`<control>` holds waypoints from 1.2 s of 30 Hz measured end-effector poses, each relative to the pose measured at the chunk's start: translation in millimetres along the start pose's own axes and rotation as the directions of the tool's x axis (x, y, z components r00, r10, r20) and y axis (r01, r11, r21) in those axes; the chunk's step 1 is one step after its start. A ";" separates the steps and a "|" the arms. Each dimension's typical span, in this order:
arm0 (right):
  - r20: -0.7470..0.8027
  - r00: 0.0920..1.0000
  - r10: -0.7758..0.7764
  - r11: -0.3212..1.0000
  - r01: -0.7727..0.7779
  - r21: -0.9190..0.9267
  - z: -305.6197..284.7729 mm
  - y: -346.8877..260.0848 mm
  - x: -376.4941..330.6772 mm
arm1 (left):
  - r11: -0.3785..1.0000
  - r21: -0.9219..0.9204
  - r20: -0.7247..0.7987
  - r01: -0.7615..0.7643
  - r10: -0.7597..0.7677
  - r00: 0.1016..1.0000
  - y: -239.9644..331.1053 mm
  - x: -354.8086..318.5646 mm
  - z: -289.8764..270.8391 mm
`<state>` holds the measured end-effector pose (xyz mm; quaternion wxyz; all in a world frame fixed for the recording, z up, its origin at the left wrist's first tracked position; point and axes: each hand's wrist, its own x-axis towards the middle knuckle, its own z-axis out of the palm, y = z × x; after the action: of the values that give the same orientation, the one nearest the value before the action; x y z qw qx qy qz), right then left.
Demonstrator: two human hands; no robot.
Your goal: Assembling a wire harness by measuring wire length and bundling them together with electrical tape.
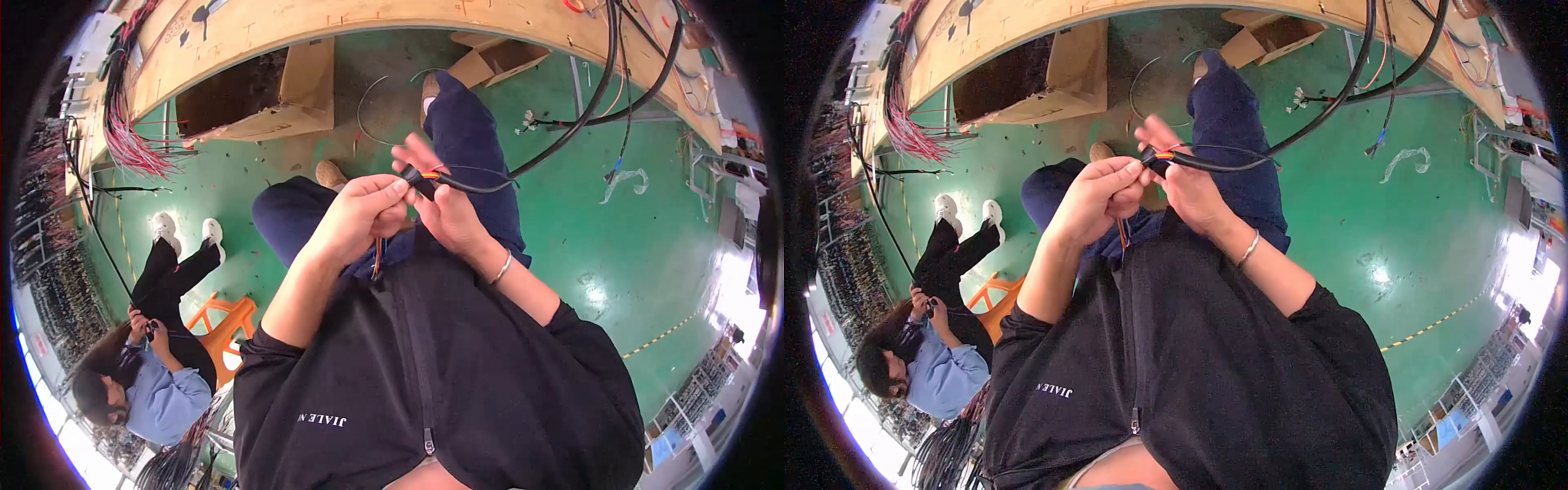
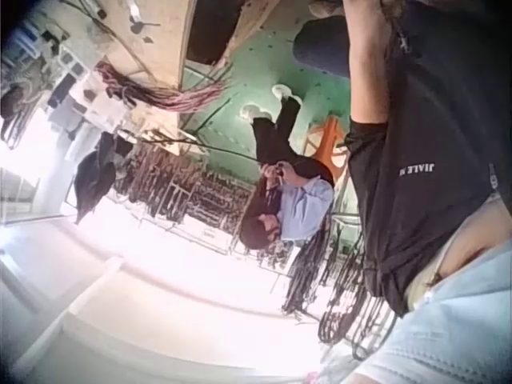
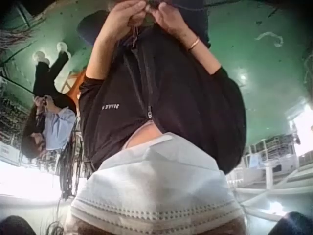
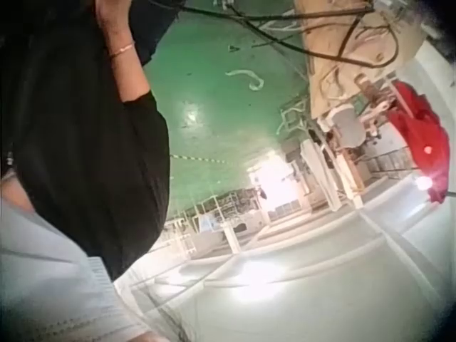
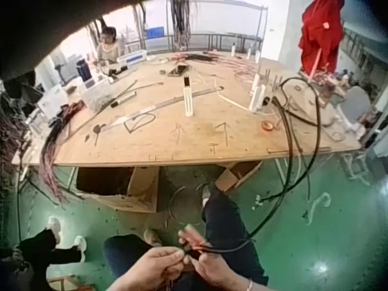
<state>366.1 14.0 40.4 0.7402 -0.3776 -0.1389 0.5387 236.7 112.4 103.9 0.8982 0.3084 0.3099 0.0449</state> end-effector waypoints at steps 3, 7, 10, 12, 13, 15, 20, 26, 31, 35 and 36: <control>0.164 0.981 0.100 0.994 -0.104 0.017 -20.9 -1.0 -4.0 | 0.994 -0.106 0.019 0.033 -0.031 0.999 -2.0 2.4 1.7; 0.054 0.986 0.157 0.956 -0.138 -0.259 -8.2 -15.1 -9.2 | 0.946 0.286 -0.137 -0.150 0.195 0.971 -15.4 9.1 5.1; -0.039 0.973 0.229 0.927 -0.230 -0.297 -0.6 -23.1 -14.6 | 0.620 0.765 -0.163 -0.176 0.450 0.878 -23.9 12.7 2.1; -0.071 0.965 0.251 0.907 -0.261 -0.331 2.2 -25.8 -15.6 | -0.027 0.969 0.192 -0.247 0.709 0.678 -25.1 16.7 2.6; -0.098 0.951 0.295 0.908 -0.311 -0.282 4.0 -27.2 -15.5 | -0.152 0.961 0.266 -0.230 0.730 0.630 -29.3 19.3 -1.9; -0.112 0.941 0.320 0.910 -0.338 -0.241 4.1 -33.3 -17.5 | -0.239 0.943 0.332 -0.230 0.700 0.633 -31.8 17.4 -4.2; -0.149 0.909 0.389 0.792 -0.413 -0.449 -4.4 -33.4 -13.5 | -0.177 0.923 0.376 -0.343 0.611 0.696 -26.6 22.7 -20.8; 0.130 0.872 0.472 0.838 -0.399 -0.372 14.2 -57.5 -11.9 | 0.857 0.384 0.084 -0.345 0.340 0.937 -39.5 24.1 -34.3; 0.759 0.527 0.383 0.904 -0.046 -0.425 107.8 -168.9 -22.9 | 0.507 0.839 -0.034 -0.200 0.414 0.909 -47.9 50.6 -71.7; 0.458 0.889 0.006 0.617 0.357 -0.701 85.8 -199.6 63.2 | 0.444 0.861 -0.076 -0.246 0.592 0.803 -80.5 48.4 -100.5; 0.364 0.920 -0.142 0.385 0.390 -0.836 74.6 -200.3 94.4 | 0.525 0.784 -0.066 -0.330 0.600 0.797 -63.5 52.1 -90.3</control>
<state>495.2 102.8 213.8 0.4802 -0.6183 -0.5479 0.2947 218.8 122.9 -16.4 0.5814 0.7045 0.3498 0.2082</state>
